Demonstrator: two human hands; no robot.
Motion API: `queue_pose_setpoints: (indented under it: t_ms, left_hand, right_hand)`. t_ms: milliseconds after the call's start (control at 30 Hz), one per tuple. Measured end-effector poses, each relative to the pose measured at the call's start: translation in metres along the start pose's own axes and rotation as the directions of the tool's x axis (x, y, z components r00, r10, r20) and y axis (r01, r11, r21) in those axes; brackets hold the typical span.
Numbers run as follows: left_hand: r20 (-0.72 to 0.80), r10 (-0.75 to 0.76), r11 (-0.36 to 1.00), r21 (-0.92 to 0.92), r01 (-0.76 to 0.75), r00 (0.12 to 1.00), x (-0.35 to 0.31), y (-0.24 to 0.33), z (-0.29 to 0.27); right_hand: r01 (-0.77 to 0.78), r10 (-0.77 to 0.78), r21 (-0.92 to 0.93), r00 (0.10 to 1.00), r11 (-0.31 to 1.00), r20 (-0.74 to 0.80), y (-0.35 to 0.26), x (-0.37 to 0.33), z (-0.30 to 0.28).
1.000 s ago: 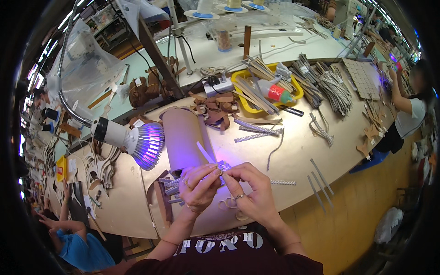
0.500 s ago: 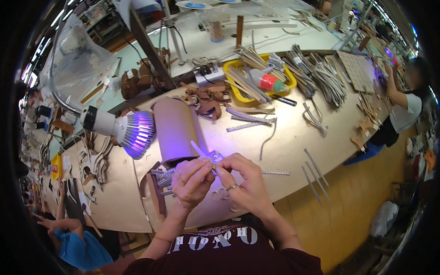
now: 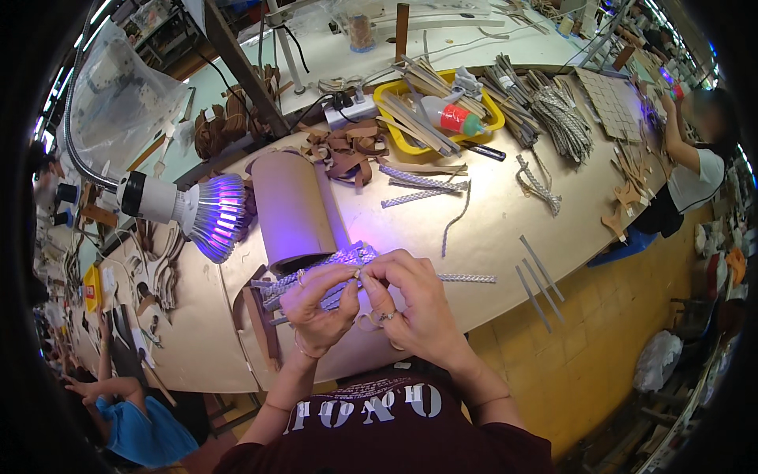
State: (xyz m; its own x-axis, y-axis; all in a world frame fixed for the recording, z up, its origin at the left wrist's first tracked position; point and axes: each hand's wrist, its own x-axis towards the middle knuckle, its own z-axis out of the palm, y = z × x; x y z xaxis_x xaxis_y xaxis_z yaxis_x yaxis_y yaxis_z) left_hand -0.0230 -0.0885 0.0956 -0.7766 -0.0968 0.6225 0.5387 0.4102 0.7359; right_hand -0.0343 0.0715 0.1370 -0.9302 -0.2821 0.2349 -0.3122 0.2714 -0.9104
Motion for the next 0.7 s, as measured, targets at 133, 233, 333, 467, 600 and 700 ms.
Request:
queue_pose_setpoints:
  t_ms: [133, 233, 333, 467, 600, 700]
  left_hand:
    - [-0.015, -0.031, 0.999, -0.026, 0.031, 0.999, -0.001, 0.0, 0.0]
    - [-0.017, -0.019, 1.0, 0.007, 0.019, 1.0, -0.001, -0.001, 0.0]
    - [-0.015, -0.015, 1.0, 0.006, 0.015, 1.0, 0.0, -0.002, -0.001]
    - [-0.014, -0.064, 0.997, -0.036, 0.063, 0.998, -0.003, -0.002, -0.002]
    - [0.073, -0.421, 0.815, -0.407, 0.412, 0.904, -0.008, -0.001, -0.002]
    - [0.214, -0.604, 0.508, -0.639, 0.578, 0.768, -0.006, -0.007, -0.006]
  right_hand:
    - [0.018, -0.018, -0.047, 1.0, 0.999, 0.0, 0.001, -0.002, 0.001]
    - [0.042, -0.043, -0.077, 0.999, 0.996, -0.009, 0.0, 0.0, 0.003]
    - [0.048, -0.049, -0.121, 0.999, 0.992, -0.012, -0.001, 0.002, 0.005]
    - [0.095, -0.098, -0.177, 0.995, 0.98, -0.004, -0.001, 0.003, 0.006]
    - [0.094, -0.086, -0.09, 0.992, 0.992, 0.089, 0.001, 0.002, 0.002]
    - [0.124, -0.128, 0.039, 0.985, 0.991, 0.115, 0.005, 0.005, -0.006]
